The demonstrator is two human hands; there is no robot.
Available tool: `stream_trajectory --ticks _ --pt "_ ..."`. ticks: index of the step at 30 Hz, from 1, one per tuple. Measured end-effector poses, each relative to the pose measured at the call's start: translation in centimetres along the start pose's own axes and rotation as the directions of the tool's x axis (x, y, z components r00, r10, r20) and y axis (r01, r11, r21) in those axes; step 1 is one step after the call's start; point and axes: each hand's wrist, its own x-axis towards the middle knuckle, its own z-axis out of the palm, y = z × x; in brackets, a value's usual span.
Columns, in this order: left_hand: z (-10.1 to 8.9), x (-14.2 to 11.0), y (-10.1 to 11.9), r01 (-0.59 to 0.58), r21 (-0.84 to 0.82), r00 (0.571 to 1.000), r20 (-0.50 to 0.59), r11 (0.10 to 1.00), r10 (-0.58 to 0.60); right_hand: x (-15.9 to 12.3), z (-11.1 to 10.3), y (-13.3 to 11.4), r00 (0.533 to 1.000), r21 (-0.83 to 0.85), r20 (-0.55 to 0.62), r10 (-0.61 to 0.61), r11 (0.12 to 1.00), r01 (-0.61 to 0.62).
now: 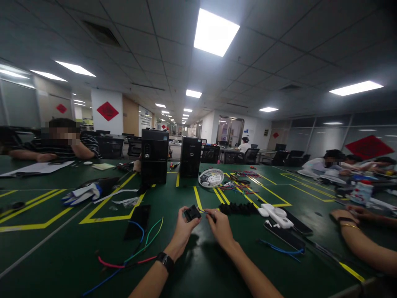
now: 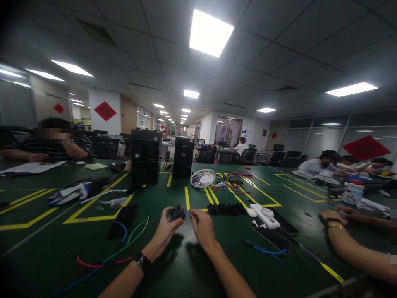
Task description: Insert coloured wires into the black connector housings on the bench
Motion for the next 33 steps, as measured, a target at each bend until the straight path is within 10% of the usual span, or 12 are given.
stream_trajectory --ticks 33 --pt "-1.4 1.1 -1.0 -0.075 0.146 0.996 -0.035 0.986 0.081 -1.4 1.3 -1.0 0.998 0.203 0.027 -0.064 0.977 0.058"
